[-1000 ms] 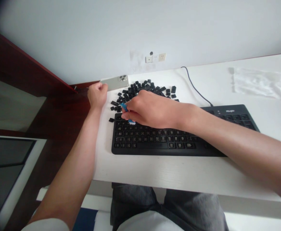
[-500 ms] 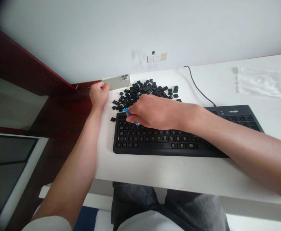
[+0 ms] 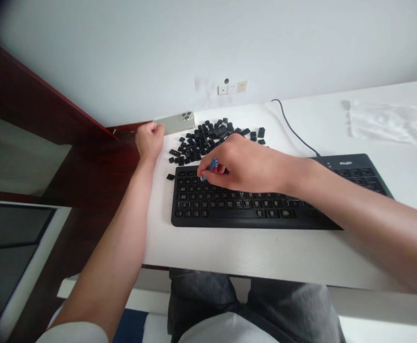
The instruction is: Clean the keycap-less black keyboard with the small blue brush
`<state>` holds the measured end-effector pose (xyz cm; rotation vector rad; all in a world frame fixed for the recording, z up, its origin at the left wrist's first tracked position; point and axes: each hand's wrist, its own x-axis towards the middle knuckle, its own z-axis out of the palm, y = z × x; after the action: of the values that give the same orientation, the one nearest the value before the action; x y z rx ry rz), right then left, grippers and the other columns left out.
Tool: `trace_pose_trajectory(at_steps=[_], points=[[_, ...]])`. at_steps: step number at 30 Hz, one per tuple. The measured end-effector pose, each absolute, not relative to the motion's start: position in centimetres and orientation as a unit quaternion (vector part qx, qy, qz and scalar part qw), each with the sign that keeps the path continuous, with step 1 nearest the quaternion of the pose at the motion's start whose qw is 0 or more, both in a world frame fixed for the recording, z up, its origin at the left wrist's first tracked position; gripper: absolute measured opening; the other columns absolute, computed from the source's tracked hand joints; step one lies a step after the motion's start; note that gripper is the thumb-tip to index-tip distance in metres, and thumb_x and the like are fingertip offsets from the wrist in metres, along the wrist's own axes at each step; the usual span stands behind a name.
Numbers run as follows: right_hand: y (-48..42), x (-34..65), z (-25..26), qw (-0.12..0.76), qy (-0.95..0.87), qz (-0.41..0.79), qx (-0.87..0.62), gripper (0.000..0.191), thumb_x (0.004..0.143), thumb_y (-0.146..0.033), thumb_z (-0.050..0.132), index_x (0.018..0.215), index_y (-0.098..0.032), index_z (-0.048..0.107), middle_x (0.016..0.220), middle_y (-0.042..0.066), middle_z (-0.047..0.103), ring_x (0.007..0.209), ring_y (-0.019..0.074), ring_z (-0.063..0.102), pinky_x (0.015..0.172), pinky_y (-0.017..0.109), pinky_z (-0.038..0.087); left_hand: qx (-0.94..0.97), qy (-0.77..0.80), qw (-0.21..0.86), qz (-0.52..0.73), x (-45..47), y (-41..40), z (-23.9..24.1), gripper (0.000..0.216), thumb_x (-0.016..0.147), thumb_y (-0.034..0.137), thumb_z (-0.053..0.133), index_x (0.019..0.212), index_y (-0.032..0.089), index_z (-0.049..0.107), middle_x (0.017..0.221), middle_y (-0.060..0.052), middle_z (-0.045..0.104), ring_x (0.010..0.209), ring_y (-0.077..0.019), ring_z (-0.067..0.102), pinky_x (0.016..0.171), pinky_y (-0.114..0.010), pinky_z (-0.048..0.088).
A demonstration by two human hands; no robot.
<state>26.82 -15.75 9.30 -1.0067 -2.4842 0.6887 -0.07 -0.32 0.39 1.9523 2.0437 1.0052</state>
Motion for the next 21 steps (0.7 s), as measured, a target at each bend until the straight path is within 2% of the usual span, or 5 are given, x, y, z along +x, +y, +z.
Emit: trace_pose_trajectory(at_steps=[3,5,9,14,21], points=[[-18.5,27.4,7.7,0.266,-0.862,0.213,-0.375,0.027,0.103,-0.024,0.062,0.117,-0.027,0.085,0.112,0.005,0.086,0.094,0.0213,0.081,0.083,0.035,0.064,0.644,0.685,0.072,0.332,0.1,-0.5,0.5,0.04,0.096,0.029,0.06,0.062,0.023,0.039,0.063,-0.002,0.045,0.064,-0.019,0.038,0.068,-0.035,0.025],[-20.1,27.7,6.5,0.309,-0.854,0.184,-0.376,0.027,0.103,-0.021,0.062,0.116,-0.028,0.084,0.11,0.006,0.085,0.095,0.0221,0.081,0.087,0.037,0.065,0.643,0.687,0.074,0.33,0.1,-0.6,0.6,0.039,0.096,0.029,0.06,0.062,0.024,0.041,0.064,-0.004,0.05,0.066,-0.0205,0.045,0.069,-0.035,0.027],[-21.8,27.8,5.2,0.361,-0.842,0.154,-0.372,0.027,0.101,-0.015,0.064,0.12,-0.021,0.082,0.102,0.008,0.085,0.085,0.0211,0.08,0.078,0.035,0.065,0.64,0.689,0.08,0.33,0.2,-0.7,0.7,0.036,0.096,0.029,0.059,0.063,0.024,0.044,0.068,-0.006,0.057,0.073,-0.0238,0.056,0.07,-0.034,0.029],[-21.8,27.1,5.0,0.346,-0.838,0.161,-0.39,0.023,0.103,-0.018,0.063,0.116,-0.02,0.082,0.106,0.009,0.085,0.091,0.0228,0.082,0.082,0.035,0.066,0.639,0.69,0.086,0.329,0.1,-0.7,0.7,0.035,0.096,0.03,0.058,0.065,0.024,0.045,0.071,-0.008,0.06,0.077,-0.0251,0.059,0.071,-0.034,0.031],[-21.6,27.0,4.4,0.325,-0.855,0.151,-0.374,0.027,0.104,-0.014,0.061,0.12,-0.019,0.082,0.111,0.011,0.085,0.097,0.0228,0.081,0.088,0.037,0.067,0.638,0.688,0.089,0.334,0.2,-0.6,0.6,0.036,0.097,0.029,0.06,0.065,0.024,0.046,0.071,-0.008,0.062,0.077,-0.0253,0.061,0.072,-0.034,0.033]])
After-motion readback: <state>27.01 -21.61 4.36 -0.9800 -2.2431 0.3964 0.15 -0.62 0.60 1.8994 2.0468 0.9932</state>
